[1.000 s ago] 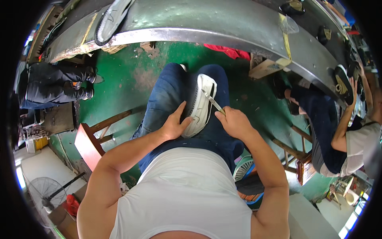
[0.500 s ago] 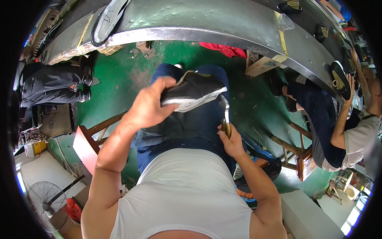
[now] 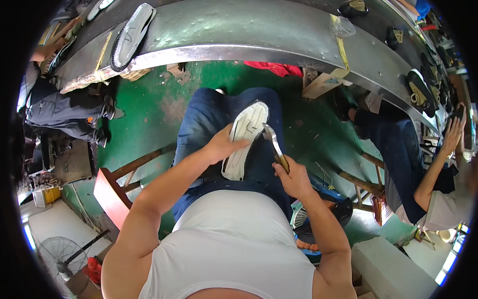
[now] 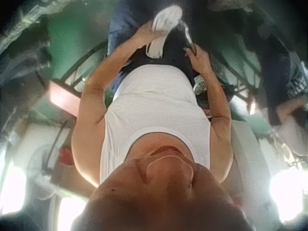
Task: Manually lasting a shoe upper by pulling it over a last with pincers.
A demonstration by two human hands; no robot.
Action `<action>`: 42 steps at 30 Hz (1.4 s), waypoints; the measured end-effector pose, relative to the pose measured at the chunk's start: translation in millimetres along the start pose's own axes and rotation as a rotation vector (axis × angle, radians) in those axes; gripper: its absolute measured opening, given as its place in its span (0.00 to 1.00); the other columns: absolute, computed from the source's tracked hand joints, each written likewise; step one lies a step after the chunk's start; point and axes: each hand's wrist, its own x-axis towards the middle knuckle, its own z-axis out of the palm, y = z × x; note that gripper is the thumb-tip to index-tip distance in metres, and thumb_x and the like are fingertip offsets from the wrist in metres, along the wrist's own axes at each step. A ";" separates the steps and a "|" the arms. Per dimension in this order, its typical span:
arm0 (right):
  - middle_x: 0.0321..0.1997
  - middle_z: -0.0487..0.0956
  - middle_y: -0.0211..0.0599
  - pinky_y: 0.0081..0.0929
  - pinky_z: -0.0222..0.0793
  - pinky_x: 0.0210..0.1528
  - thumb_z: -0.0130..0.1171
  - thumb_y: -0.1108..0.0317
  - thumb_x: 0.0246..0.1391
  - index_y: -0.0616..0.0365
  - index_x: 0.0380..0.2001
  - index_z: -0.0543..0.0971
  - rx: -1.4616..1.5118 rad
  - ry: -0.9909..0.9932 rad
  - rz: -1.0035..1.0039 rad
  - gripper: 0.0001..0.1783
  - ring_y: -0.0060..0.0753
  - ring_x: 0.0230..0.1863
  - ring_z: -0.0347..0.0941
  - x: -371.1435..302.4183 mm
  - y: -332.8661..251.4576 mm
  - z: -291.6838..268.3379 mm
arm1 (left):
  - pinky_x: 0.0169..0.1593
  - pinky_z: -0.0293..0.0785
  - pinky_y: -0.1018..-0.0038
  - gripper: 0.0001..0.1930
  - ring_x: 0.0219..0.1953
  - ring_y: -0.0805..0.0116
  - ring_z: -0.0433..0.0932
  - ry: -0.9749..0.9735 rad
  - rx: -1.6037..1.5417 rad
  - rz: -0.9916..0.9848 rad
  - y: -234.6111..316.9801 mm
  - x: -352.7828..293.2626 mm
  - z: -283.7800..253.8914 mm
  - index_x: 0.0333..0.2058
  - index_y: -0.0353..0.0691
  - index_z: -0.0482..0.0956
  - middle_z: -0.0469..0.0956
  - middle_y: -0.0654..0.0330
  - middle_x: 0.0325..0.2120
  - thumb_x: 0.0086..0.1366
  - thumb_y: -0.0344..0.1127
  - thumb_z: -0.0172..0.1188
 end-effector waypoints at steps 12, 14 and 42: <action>0.53 0.76 0.66 0.42 0.68 0.60 0.56 0.66 0.61 0.73 0.57 0.70 -0.487 -0.093 -0.399 0.26 0.62 0.55 0.73 15.7 -20.7 -5.4 | 0.37 0.78 0.53 0.17 0.30 0.43 0.82 0.116 0.682 0.016 67.9 -35.7 -4.0 0.48 0.37 0.80 0.82 0.44 0.25 0.72 0.42 0.49; 0.45 0.79 0.60 0.39 0.75 0.50 0.57 0.66 0.60 0.71 0.52 0.74 -0.588 -0.035 -0.485 0.21 0.53 0.44 0.80 15.4 -30.5 -10.0 | 0.36 0.78 0.54 0.18 0.29 0.44 0.82 0.071 0.751 -0.012 75.9 -36.3 -1.4 0.46 0.35 0.80 0.81 0.44 0.24 0.72 0.43 0.49; 0.28 0.79 0.58 0.49 0.70 0.36 0.55 0.57 0.63 0.66 0.31 0.76 -0.278 -0.225 -0.027 0.19 0.65 0.32 0.76 52.4 -31.1 44.1 | 0.62 0.66 0.68 0.34 0.58 0.66 0.71 -0.066 -0.768 -0.361 19.4 -8.1 -7.8 0.67 0.41 0.61 0.72 0.58 0.57 0.73 0.59 0.48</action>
